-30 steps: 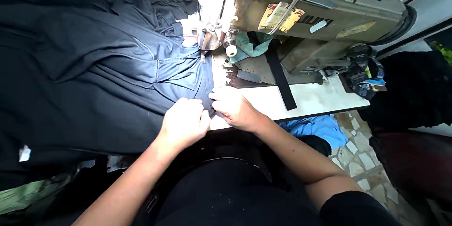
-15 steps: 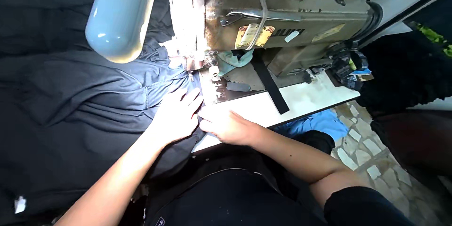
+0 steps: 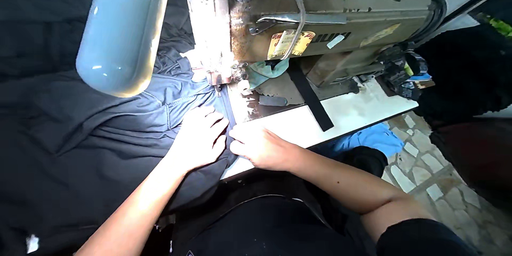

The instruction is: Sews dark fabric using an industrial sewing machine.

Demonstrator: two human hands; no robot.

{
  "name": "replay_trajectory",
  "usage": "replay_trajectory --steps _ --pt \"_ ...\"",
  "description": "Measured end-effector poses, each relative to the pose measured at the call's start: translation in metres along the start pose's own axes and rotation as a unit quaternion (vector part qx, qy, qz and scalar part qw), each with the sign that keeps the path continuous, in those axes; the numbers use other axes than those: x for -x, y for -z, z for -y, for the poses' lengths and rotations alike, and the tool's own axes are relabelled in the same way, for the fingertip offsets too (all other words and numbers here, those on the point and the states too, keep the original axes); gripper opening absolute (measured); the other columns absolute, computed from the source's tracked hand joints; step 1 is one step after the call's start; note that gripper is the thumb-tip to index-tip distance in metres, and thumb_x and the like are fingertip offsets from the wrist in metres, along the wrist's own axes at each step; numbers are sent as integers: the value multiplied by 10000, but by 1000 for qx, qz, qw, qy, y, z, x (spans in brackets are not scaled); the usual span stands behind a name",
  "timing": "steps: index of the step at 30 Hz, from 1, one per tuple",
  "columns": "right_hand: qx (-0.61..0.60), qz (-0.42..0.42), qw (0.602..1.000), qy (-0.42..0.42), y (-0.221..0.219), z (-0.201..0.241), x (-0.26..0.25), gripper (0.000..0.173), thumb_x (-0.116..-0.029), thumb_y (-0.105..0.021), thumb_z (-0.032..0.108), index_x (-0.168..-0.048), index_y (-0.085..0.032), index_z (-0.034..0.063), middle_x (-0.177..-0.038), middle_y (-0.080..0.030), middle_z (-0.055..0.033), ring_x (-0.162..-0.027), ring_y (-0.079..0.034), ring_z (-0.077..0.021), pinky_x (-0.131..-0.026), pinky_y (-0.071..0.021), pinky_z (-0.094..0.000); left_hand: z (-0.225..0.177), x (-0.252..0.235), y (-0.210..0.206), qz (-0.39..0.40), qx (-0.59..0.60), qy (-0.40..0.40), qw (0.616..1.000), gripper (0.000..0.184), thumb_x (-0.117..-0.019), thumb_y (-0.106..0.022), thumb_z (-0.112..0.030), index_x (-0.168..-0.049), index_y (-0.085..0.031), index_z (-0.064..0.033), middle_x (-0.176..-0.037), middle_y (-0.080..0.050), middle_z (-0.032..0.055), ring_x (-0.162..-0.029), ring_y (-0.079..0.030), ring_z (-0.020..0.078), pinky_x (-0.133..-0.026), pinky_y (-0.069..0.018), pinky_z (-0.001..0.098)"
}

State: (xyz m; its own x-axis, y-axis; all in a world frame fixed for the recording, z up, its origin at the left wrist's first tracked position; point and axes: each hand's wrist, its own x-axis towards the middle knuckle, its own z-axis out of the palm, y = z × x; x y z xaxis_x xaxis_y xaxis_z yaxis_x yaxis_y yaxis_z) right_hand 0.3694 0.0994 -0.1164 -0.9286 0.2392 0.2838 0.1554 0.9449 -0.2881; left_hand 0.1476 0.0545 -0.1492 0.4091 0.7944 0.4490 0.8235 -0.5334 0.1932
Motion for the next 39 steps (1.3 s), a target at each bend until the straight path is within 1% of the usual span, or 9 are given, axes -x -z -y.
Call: replay_trajectory --steps 4,13,16,22,25,28,31,36,39 --pt "4 -10 1000 -4 -2 -1 -2 166 -975 -545 35 -912 -699 32 -878 -669 -146 -878 -678 -306 -745 -560 -424 5 -1 -1 -11 4 -3 1000 455 -952 -425 -311 -1080 -778 -54 -1148 -724 186 -1184 -626 431 -1001 -439 615" --pt "32 -14 999 -29 -4 -12 -10 110 -925 -607 52 -896 -713 53 -943 -678 -147 -984 -667 -321 -806 -526 -478 18 -11 -2 -6 -8 7 1000 467 -937 -428 -293 -1129 -771 -40 -1142 -700 226 -1176 -617 438 -1002 -419 624" --pt "42 -1 998 -42 -3 -18 -14 92 -940 -635 92 -940 -718 53 -1056 -702 -163 -1094 -663 -333 -935 -521 -508 24 -16 -1 2 -14 16 1000 470 -930 -427 -280 -1134 -765 -24 -1155 -692 235 -1177 -617 441 -990 -423 634" --pt "31 2 997 -70 -7 -29 -25 141 -829 -754 58 -967 -722 57 -1081 -698 -161 -1116 -647 -345 -977 -497 -535 33 -26 -2 16 -22 41 999 483 -932 -431 -288 -1181 -745 -18 -1203 -672 248 -1176 -614 455 -982 -430 646" --pt "-21 -1 995 -92 0 -37 -25 159 -860 -731 41 -1019 -724 29 -1083 -703 -162 -1116 -649 -320 -1023 -476 -508 34 -29 -3 18 -20 56 998 479 -923 -455 -289 -1182 -741 -6 -1228 -662 262 -1187 -609 469 -986 -428 660" --pt "-68 -185 963 -186 19 -61 -18 172 -890 -672 -20 -1041 -741 -66 -1056 -731 -228 -1027 -708 -360 -951 -549 -505 34 -30 -2 29 -20 66 997 495 -911 -464 -313 -1189 -741 -11 -1245 -660 257 -1195 -609 461 -985 -429 659" --pt "75 -254 895 -360 51 -101 -25 203 -971 -599 76 -1044 -744 -46 -1059 -724 -242 -1051 -701 -395 -905 -559 -535 33 -30 -3 31 -22 73 997 508 -917 -452 -337 -1172 -747 -13 -1252 -662 255 -1195 -611 463 -979 -428 661" --pt "79 -59 846 -525 71 -128 -47 403 -1039 -548 228 -1370 -607 6 -1398 -603 -227 -1327 -554 -403 -1018 -470 -604 33 -30 -3 16 -26 76 997 515 -932 -433 -356 -1159 -759 -30 -1218 -679 245 -1174 -626 450 -978 -442 646" --pt "55 -44 841 -537 72 -123 -51 387 -1034 -544 180 -1371 -606 1 -1399 -601 -234 -1326 -552 -408 -1013 -471 -599 31 -30 -2 23 -21 89 996 517 -930 -431 -356 -1177 -756 -38 -1244 -672 242 -1199 -617 447 -1000 -430 647"
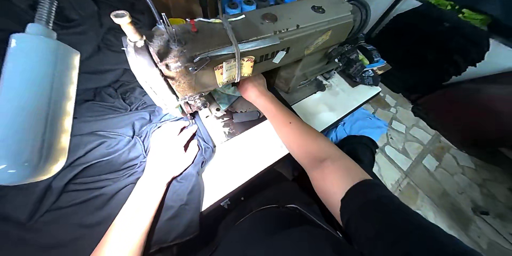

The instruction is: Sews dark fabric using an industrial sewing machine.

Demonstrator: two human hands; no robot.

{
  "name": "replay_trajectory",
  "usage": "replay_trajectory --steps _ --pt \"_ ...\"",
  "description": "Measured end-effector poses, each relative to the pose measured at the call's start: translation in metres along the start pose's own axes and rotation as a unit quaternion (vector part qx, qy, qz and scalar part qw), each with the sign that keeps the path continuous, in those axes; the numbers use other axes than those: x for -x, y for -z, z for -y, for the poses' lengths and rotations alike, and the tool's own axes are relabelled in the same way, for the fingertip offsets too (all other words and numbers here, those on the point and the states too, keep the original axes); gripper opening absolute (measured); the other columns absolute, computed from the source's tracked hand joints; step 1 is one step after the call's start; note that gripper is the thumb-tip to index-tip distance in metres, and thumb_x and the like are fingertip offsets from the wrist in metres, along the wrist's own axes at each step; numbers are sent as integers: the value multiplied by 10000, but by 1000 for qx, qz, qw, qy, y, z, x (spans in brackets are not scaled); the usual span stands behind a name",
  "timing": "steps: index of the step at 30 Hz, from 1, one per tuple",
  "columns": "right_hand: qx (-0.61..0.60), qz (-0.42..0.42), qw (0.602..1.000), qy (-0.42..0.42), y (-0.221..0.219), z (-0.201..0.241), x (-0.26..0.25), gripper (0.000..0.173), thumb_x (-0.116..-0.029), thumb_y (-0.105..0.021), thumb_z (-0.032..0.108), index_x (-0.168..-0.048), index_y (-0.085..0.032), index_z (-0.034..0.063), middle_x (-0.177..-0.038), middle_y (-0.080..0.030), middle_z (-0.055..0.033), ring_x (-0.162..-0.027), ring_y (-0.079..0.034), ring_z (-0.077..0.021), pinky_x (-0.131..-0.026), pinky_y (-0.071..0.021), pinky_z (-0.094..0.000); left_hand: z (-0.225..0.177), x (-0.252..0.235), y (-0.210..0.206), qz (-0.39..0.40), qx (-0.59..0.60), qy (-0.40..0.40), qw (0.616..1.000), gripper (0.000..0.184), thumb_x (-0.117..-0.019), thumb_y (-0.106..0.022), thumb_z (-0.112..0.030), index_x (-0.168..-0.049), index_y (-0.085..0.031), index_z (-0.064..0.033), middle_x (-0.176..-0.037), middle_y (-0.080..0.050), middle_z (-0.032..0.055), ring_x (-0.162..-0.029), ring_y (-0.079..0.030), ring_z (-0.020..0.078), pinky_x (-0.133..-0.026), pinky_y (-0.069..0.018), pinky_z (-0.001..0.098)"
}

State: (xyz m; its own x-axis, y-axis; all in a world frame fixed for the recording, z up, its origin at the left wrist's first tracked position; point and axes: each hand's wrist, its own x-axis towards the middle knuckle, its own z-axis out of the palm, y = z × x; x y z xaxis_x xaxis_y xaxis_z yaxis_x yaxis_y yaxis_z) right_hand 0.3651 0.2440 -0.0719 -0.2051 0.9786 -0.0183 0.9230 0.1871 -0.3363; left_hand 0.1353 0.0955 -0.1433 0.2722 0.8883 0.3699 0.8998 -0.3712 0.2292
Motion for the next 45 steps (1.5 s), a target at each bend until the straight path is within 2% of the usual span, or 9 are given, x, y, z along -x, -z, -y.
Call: replay_trajectory --steps 5,8,9,13,17,23,27,31,45 --pt "-275 -125 953 8 -9 -18 -1 383 -987 -674 162 -1285 -637 -76 -1279 -665 -248 -1248 -618 -321 -1068 -474 -494 2 1 -2 -12 -2 -9 1000 502 -925 -444 -341 -1157 -759 -26 -1220 -680 248 -1175 -627 458 -977 -441 653" --pt "-486 -122 865 -22 -8 -31 15 158 -929 -711 49 -1055 -643 -17 -845 -636 -49 -645 -564 -49 -588 -494 -213 -6 5 -1 -37 -4 -4 999 498 -956 -434 -340 -1139 -759 -10 -1231 -671 261 -1204 -606 467 -1019 -411 653" --pt "-519 -86 851 -12 -5 -35 27 77 -936 -667 21 -968 -603 -8 -777 -587 -25 -591 -542 -45 -548 -484 -203 -15 6 1 -54 5 0 999 487 -973 -433 -329 -1123 -758 1 -1235 -671 265 -1208 -605 471 -1026 -409 652" --pt "-553 -9 821 142 -12 -41 83 176 -832 -602 2 -750 -509 128 -729 -559 66 -619 -526 8 -568 -464 -172 -81 0 12 -157 114 10 981 377 -992 -499 -222 -1131 -741 32 -1174 -701 237 -1114 -655 388 -965 -485 518" --pt "-517 71 807 276 -14 -27 123 144 -805 -597 -35 -746 -528 76 -755 -586 8 -597 -491 16 -511 -392 -131 -121 -2 17 -163 214 69 961 355 -968 -580 -163 -1218 -679 69 -1105 -695 207 -1022 -670 251 -914 -528 367" --pt "-417 96 837 341 -5 -19 135 79 -892 -626 -18 -820 -613 14 -616 -554 12 -516 -498 9 -485 -423 -147 -129 20 27 -125 279 126 944 204 -948 -573 -120 -909 -742 -13 -754 -639 -7 -660 -556 -50 -622 -445 97" --pt "-441 37 850 284 -11 -14 143 110 -1004 -530 58 -982 -624 6 -748 -615 -37 -565 -541 -32 -515 -469 -167 -132 26 37 -114 380 249 883 197 -986 -543 -124 -852 -683 -89 -686 -607 -101 -613 -587 -55 -594 -503 133" --pt "-511 84 821 239 -18 -8 153 106 -959 -568 88 -936 -628 3 -747 -612 -28 -578 -568 -35 -535 -510 -187 -135 25 39 -133 447 296 833 193 -1013 -514 -92 -864 -635 -111 -714 -629 -98 -640 -638 -15 -639 -565 174" --pt "-544 115 806 206 -17 3 157 113 -897 -629 -60 -827 -574 9 -607 -554 -14 -483 -556 -23 -479 -515 -166 -119 33 37 -111 449 244 852 106 -943 -600 -79 -864 -642 -137 -683 -604 -114 -601 -582 -45 -573 -494 121"
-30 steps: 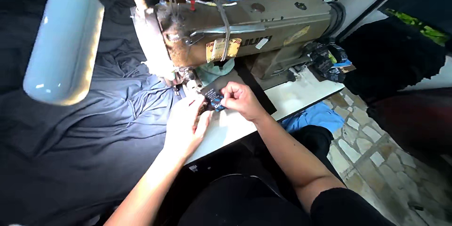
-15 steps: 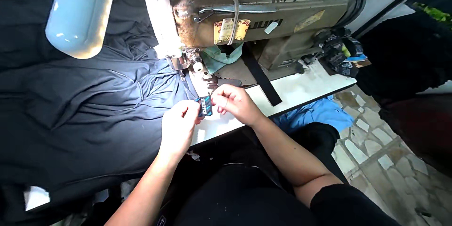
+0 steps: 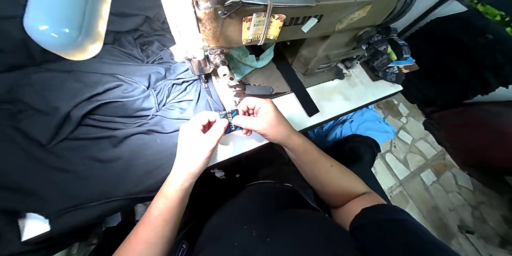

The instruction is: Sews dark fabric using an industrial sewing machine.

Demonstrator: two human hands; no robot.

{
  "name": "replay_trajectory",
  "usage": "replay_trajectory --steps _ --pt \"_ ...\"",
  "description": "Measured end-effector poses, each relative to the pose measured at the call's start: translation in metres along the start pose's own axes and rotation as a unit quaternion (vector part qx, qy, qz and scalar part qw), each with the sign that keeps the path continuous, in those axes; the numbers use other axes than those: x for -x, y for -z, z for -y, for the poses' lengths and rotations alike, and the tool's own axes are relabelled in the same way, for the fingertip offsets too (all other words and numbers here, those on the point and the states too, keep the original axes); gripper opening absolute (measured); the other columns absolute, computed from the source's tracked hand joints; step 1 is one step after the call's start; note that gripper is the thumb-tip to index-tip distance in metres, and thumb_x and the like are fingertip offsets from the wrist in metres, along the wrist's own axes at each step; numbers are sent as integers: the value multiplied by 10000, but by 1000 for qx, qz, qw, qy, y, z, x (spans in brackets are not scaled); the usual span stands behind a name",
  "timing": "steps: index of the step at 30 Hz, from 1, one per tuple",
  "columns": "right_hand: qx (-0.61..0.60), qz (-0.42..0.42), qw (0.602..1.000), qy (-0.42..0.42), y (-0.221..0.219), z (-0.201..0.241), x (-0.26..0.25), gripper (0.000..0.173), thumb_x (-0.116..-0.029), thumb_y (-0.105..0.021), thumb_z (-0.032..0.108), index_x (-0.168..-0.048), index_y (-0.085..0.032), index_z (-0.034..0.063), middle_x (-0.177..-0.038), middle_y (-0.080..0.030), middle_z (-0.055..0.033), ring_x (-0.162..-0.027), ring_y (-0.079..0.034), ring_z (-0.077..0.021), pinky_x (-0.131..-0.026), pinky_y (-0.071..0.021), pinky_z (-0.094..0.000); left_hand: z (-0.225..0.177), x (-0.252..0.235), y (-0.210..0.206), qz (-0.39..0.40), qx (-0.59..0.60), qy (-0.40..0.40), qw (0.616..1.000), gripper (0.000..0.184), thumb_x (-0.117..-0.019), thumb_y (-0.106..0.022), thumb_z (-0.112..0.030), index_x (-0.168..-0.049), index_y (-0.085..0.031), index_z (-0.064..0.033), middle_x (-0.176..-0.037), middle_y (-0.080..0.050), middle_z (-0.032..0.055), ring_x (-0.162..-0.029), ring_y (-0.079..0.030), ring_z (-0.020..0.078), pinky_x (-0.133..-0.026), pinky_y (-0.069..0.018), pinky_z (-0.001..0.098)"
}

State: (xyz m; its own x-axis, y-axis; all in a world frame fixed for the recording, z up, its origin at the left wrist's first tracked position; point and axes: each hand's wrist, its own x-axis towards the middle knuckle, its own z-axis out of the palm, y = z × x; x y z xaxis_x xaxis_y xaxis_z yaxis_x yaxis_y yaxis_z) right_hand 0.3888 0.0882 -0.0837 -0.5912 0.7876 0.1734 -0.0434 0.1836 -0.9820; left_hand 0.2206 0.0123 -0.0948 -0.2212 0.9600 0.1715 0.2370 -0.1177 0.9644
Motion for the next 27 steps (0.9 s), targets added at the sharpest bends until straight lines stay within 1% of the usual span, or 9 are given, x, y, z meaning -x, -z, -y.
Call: replay_trajectory --steps 9,11,14,17,19,22,23,25,27 --pt "-35 30 996 -75 2 -2 -14 158 -908 -636 -67 -810 -567 35 -613 -580 38 -504 -584 -6 -519 -537 -164 -1 -4 9 23 -37 36 998 116 -959 -633 -76 -847 -632 -104 -665 -625 -85 -584 -619 -19 -580 -539 159" --pt "-25 -4 995 -95 -1 -12 -24 54 -930 -617 -21 -944 -573 6 -698 -605 -4 -535 -577 -28 -516 -515 -182 1 -4 17 -12 -85 31 996 90 -979 -632 -121 -925 -662 -56 -714 -634 -55 -596 -621 -9 -597 -557 181" --pt "-28 -29 979 -202 -11 -22 -35 387 -1015 -586 81 -1380 -471 25 -969 -637 -106 -617 -584 -101 -519 -500 -243 16 3 35 -80 -118 59 988 173 -1010 -629 -166 -1019 -676 -1 -775 -659 -3 -629 -641 21 -636 -580 222" --pt "-88 5 968 -235 -30 -21 -27 495 -1010 -553 78 -1484 -433 160 -817 -574 -47 -515 -517 -70 -445 -469 -220 36 26 46 -157 -62 75 983 78 -978 -632 -97 -964 -657 -24 -708 -638 -80 -594 -629 -26 -597 -570 168" --pt "-92 37 971 -215 -39 -23 -24 576 -1014 -543 33 -1540 -359 176 -699 -506 -18 -464 -496 -61 -417 -470 -211 37 38 49 -180 -18 59 982 52 -957 -615 -50 -917 -635 -75 -682 -654 -127 -585 -640 -38 -587 -573 153" --pt "-51 38 978 -196 -45 -23 -19 625 -1000 -559 6 -1573 -359 157 -626 -484 -43 -406 -468 -88 -377 -441 -223 30 49 46 -110 -63 -35 991 91 -926 -618 -78 -925 -685 -17 -873 -669 -81 -772 -622 -76 -715 -536 120" --pt "-34 32 979 -199 -45 -21 -15 602 -1005 -569 17 -1561 -378 145 -609 -491 -44 -399 -473 -85 -376 -439 -217 28 49 43 -64 -98 -83 990 141 -919 -626 -109 -917 -713 3 -1019 -693 -16 -932 -642 -44 -831 -545 140" --pt "-19 27 979 -199 -43 -21 -6 534 -989 -592 22 -1487 -411 84 -581 -481 -16 -401 -476 -62 -386 -427 -190 25 47 30 19 -204 -139 969 198 -915 -638 -168 -847 -748 -18 -1234 -682 139 -1175 -642 164 -994 -531 322" --pt "-6 36 982 -185 -38 -24 2 483 -966 -591 10 -1431 -458 15 -563 -490 -5 -410 -474 -44 -404 -414 -178 28 41 12 63 -298 -166 938 161 -913 -666 -129 -843 -757 -17 -1274 -665 242 -1199 -640 397 -967 -520 566"
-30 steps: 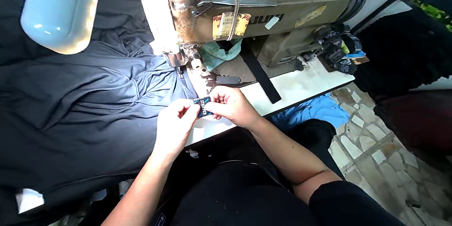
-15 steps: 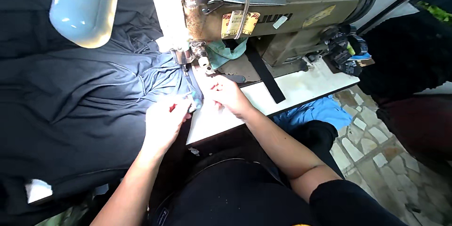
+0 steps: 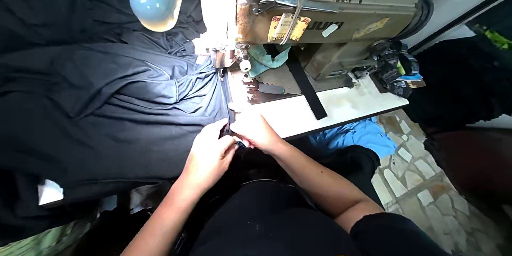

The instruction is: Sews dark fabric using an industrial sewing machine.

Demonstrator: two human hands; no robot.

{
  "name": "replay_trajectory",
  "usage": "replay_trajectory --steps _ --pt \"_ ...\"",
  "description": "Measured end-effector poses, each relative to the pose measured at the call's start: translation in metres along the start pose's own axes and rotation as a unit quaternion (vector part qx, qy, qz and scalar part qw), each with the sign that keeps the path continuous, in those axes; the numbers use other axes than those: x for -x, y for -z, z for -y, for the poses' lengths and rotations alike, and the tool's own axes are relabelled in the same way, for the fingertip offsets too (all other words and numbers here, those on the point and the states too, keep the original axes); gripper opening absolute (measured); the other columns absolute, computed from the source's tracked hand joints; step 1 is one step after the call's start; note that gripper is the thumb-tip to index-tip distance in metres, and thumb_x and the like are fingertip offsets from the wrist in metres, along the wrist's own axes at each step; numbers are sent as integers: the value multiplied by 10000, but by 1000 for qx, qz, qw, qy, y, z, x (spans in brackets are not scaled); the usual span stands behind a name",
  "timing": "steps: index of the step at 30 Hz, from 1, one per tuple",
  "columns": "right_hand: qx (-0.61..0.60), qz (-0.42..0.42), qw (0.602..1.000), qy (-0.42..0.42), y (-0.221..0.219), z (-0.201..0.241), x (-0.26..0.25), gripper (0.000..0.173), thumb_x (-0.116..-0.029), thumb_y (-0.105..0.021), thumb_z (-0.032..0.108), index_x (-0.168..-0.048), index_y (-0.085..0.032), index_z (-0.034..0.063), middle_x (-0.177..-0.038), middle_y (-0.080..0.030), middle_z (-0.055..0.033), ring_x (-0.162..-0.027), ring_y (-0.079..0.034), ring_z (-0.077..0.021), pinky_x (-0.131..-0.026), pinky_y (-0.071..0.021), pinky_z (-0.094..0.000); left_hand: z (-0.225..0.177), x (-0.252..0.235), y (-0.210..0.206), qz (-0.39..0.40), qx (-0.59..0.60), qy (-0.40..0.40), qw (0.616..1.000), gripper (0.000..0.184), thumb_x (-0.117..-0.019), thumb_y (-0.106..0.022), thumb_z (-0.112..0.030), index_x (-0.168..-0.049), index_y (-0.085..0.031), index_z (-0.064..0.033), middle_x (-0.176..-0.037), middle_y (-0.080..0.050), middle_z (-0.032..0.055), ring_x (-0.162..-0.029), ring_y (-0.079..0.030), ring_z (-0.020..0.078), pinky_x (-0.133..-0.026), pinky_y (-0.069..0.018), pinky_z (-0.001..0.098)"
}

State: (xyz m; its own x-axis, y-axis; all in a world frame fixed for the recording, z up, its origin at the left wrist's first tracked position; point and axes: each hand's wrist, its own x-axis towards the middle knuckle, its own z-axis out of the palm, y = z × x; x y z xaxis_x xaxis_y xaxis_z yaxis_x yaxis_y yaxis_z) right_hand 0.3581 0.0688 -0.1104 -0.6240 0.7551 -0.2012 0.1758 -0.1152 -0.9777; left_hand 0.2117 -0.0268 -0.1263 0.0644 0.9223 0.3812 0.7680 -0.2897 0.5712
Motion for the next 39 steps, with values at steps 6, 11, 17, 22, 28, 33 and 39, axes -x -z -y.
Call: replay_trajectory --steps 6,11,17,22,28,33,39 --pt "364 -89 894 248 28 -1 -27 177 -966 -611 28 -1086 -734 -17 -988 -722 -161 -879 -706 -247 -800 -584 -410 6 -23 -16 -9 -97 0 995 112 -889 -664 -17 -813 -729 32 -995 -733 227 -953 -698 432 -777 -536 577" --pt "465 -28 788 401 36 -17 -48 206 -844 -648 -2 -1011 -766 20 -1139 -706 -197 -1122 -658 -372 -944 -515 -542 -1 -28 2 -54 54 136 988 178 -955 -638 -86 -855 -727 31 -882 -700 158 -860 -670 277 -772 -526 461" --pt "437 -64 800 406 25 -31 -39 139 -881 -620 34 -901 -757 30 -974 -728 -147 -1006 -686 -319 -922 -520 -524 9 -76 27 -111 329 210 914 86 -970 -619 -66 -922 -690 -80 -808 -662 -79 -748 -632 -20 -719 -550 174" --pt "447 -84 803 384 19 -32 -33 171 -877 -597 11 -916 -763 19 -1032 -742 -160 -1015 -707 -319 -863 -537 -510 64 -96 15 -90 135 199 966 206 -997 -612 -84 -1054 -677 103 -986 -690 199 -930 -659 246 -897 -516 444" --pt "417 -109 820 377 15 -38 -29 162 -899 -590 8 -910 -751 8 -1063 -743 -168 -1060 -711 -309 -895 -562 -473 57 -108 21 -86 278 316 903 104 -1017 -613 -122 -1031 -644 -24 -849 -680 -2 -741 -675 58 -705 -589 235" --pt "425 -109 813 382 14 -38 -27 160 -902 -594 11 -905 -753 22 -1072 -739 -168 -1017 -715 -308 -876 -567 -460 50 -113 26 24 298 371 879 234 -1009 -593 -95 -776 -606 -74 -579 -587 -24 -469 -553 52 -464 -477 197" --pt "425 -126 807 389 13 -40 -25 161 -892 -603 5 -938 -756 28 -1090 -741 -165 -1050 -716 -308 -893 -575 -445 43 -122 26 81 155 440 881 240 -1055 -564 -172 -890 -602 -3 -620 -574 8 -476 -554 68 -494 -501 223"
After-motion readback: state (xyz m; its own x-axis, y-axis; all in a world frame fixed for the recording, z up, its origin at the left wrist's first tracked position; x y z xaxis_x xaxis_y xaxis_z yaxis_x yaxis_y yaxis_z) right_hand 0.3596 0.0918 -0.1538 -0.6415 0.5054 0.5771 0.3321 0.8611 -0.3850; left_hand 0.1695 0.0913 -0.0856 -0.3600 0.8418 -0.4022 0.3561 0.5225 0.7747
